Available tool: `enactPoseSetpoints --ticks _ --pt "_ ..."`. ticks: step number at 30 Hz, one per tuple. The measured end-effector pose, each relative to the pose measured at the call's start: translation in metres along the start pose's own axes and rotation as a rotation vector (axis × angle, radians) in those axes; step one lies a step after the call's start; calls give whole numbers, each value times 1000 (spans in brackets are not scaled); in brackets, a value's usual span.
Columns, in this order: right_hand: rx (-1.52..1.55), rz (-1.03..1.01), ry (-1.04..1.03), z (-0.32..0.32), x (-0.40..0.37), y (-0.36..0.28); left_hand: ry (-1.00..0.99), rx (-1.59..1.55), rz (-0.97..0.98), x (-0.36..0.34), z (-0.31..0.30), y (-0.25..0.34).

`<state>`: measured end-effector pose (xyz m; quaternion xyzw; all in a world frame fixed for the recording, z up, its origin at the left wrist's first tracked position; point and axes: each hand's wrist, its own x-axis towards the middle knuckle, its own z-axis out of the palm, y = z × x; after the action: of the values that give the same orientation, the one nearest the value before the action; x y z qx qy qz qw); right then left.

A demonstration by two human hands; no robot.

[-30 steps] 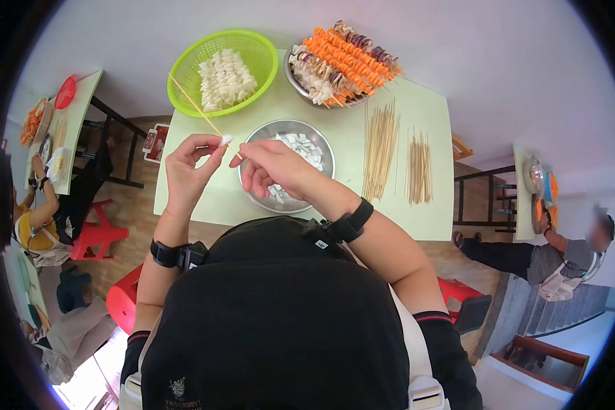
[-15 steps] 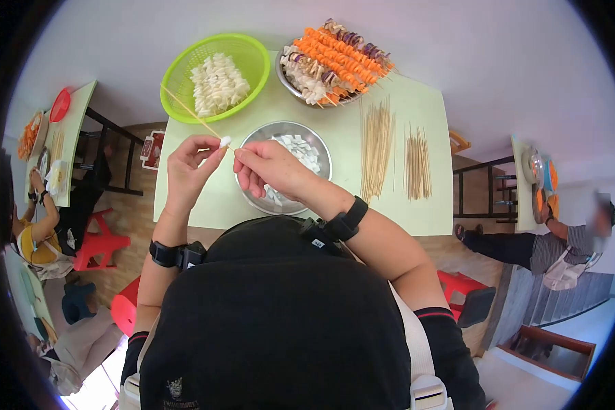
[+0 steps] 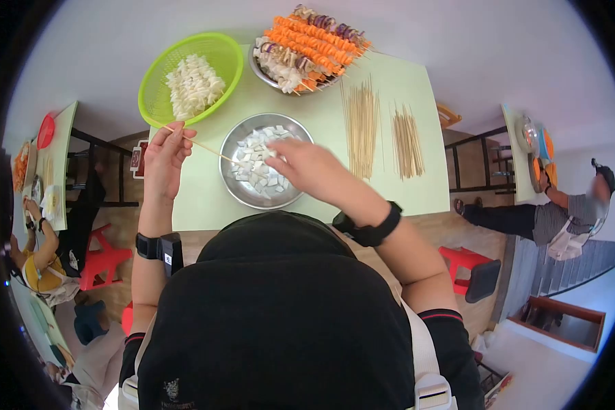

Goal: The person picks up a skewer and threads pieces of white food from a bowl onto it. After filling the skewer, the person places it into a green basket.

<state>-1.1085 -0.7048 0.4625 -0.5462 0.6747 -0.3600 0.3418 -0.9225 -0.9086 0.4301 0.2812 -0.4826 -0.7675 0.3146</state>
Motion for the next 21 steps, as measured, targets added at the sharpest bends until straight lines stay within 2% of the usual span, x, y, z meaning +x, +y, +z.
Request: enactPoseSetpoints --ticks 1,2,3,4,5,6,7,8,9,10,11,16,18,21 --pt "-278 -268 211 -11 -3 -20 -11 5 -12 0 2 -2" --pt "-106 -332 159 -25 -10 -55 -6 23 4 0 3 -5" --pt "-97 -437 132 -36 -18 -90 -7 43 14 1 3 -8" --pt "-59 -625 149 -43 -29 -117 17 60 -1 3 1 -15" --pt "-116 -653 109 -39 -38 -138 35 80 -24 8 -3 -22" --pt "-225 -589 99 -21 -42 -152 -32 16 -106 14 -11 -26" --pt "-356 -460 115 -1 -40 -161 -49 68 -10 9 -6 -29" --pt "-515 -233 179 31 -26 -162 -88 96 -118 19 -24 -38" --pt "-666 131 341 84 15 -158 -122 123 -212 33 -40 -46" --pt "-719 442 489 117 47 -155 -71 237 -84 21 -22 -44" --pt "-719 640 604 133 65 -155 -96 240 -91 13 -11 -41" --pt "-786 743 501 161 75 -121 -111 125 -102 1 7 -39" --pt "-799 616 391 159 71 -111 -79 143 -101 -1 11 -38" --pt "-741 315 170 157 60 -92 -126 112 -101 10 5 -51"
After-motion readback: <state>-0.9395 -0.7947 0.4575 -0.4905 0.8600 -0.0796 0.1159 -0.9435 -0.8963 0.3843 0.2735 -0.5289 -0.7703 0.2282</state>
